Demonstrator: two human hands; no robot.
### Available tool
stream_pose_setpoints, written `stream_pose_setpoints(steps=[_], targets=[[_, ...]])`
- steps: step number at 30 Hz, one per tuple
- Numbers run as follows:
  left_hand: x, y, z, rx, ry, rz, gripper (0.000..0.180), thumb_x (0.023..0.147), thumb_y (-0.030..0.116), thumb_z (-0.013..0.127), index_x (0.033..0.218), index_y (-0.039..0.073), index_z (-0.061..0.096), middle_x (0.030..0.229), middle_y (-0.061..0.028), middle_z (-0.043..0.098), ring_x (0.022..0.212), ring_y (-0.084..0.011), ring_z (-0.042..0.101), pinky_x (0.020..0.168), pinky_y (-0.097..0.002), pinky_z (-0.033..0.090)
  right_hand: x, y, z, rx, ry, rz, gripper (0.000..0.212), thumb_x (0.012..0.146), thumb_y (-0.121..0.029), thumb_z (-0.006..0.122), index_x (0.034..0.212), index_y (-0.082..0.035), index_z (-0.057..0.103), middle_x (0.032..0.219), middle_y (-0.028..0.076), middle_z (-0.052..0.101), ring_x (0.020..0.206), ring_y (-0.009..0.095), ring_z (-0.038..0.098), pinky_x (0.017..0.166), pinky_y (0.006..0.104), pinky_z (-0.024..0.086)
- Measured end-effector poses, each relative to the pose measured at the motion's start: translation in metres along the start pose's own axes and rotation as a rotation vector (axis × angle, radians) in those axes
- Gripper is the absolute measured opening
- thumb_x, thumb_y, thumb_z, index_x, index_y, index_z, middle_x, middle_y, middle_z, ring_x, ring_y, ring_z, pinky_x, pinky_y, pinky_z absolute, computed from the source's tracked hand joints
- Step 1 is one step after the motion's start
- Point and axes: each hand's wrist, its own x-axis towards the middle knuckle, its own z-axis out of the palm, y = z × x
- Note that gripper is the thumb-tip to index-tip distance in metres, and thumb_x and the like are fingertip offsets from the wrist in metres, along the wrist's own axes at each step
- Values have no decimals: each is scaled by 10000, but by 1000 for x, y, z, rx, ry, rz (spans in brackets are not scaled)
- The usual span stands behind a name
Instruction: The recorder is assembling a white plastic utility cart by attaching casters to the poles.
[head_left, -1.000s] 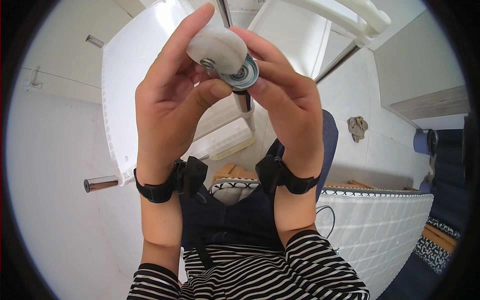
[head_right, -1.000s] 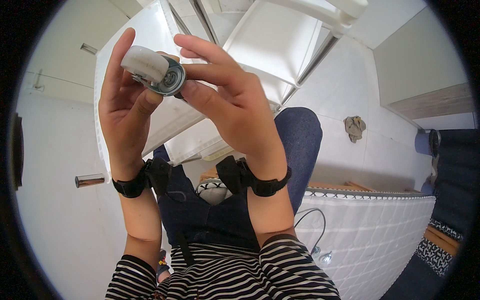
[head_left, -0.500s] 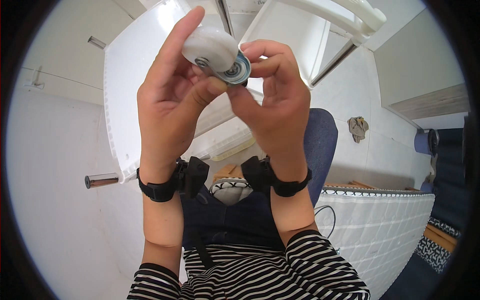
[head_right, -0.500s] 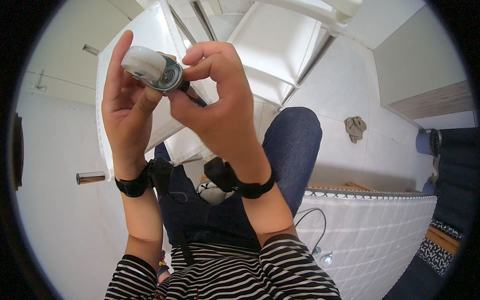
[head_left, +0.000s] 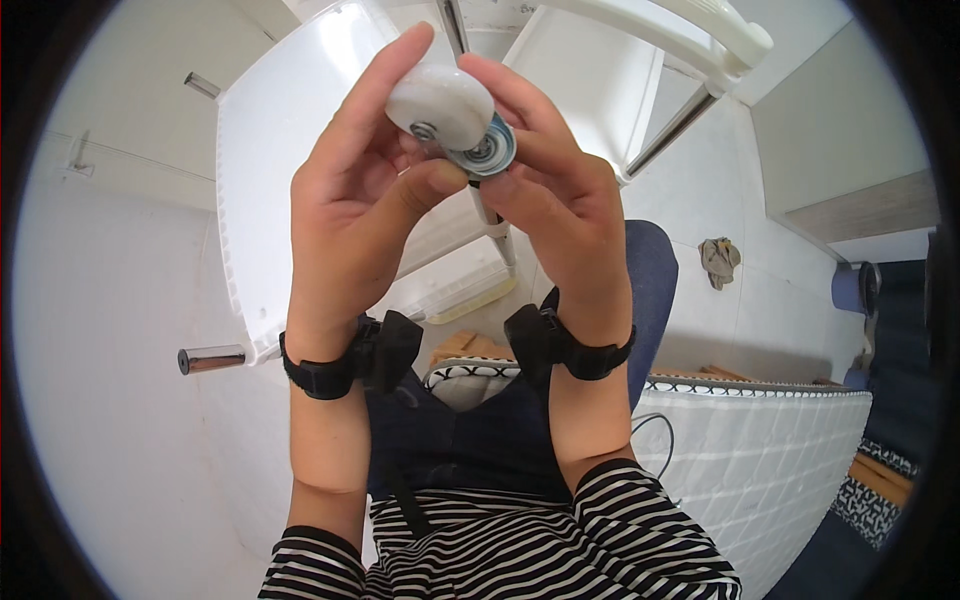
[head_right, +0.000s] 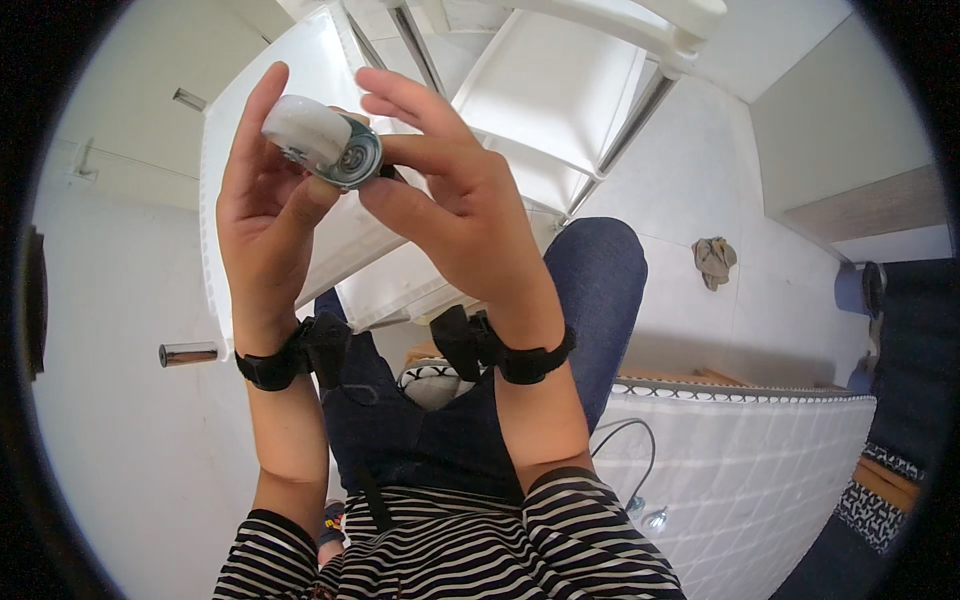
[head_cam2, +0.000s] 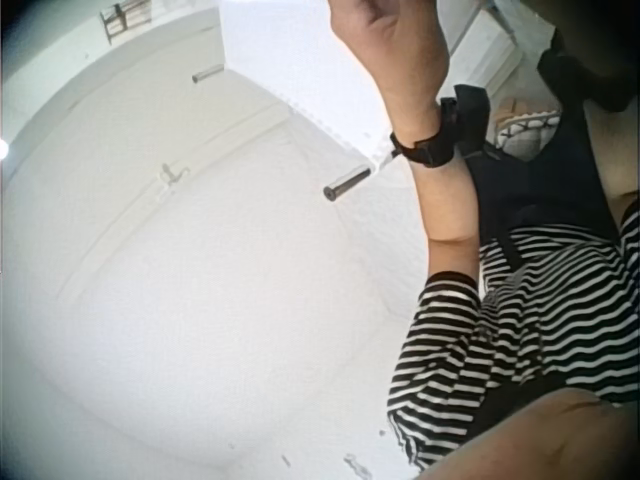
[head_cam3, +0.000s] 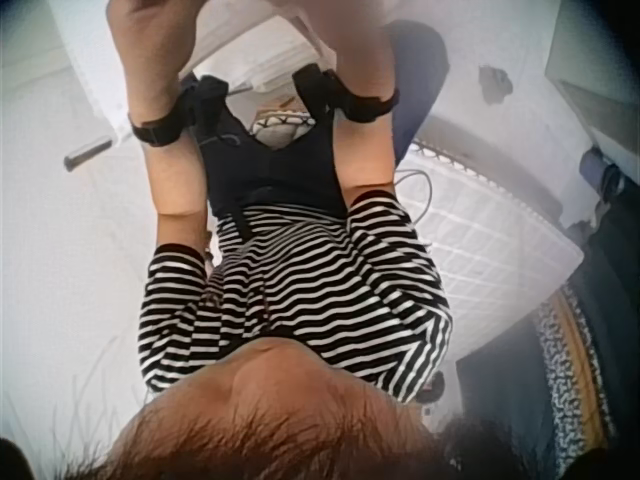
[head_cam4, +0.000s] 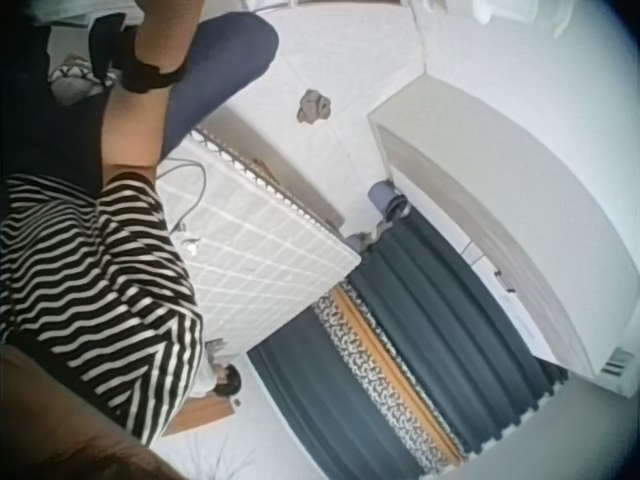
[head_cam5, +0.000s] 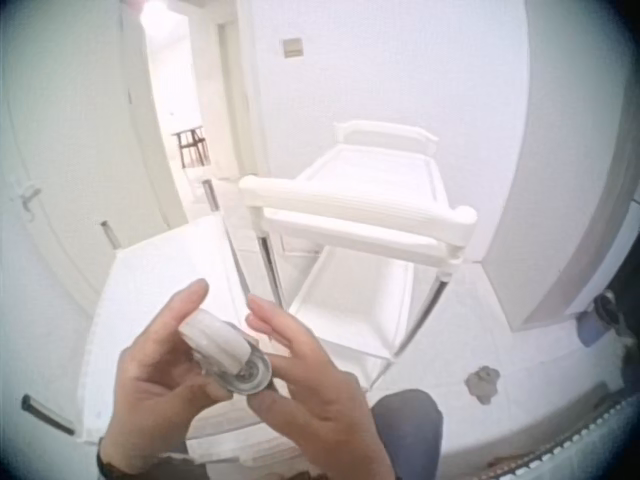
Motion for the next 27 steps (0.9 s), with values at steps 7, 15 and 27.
stream_pose_setpoints(steps=[7,15,27], targets=[[-1,-1,2,-21,-13,7,638,802,16,660,1366,17,362,1129,-89,559,978,-146,564,860,-280,483,0,12,7,-129,115,-156,207,690,38,657,892,8,626,1263,112,458,1177,235,454,1014,398,354],[0,-3,0,45,-5,33,633,789,-15,656,1358,24,382,1132,-89,560,961,-144,566,845,-275,487,0,19,20,-432,275,-260,187,684,13,681,838,-8,577,1198,145,484,1106,267,514,970,402,394],[-3,-4,4,58,10,6,667,764,-21,678,1358,14,379,1103,-86,576,924,-129,561,832,-272,481,-3,3,-2,-79,55,-79,241,733,51,634,966,-6,653,1432,155,282,1323,317,303,1003,412,344]])
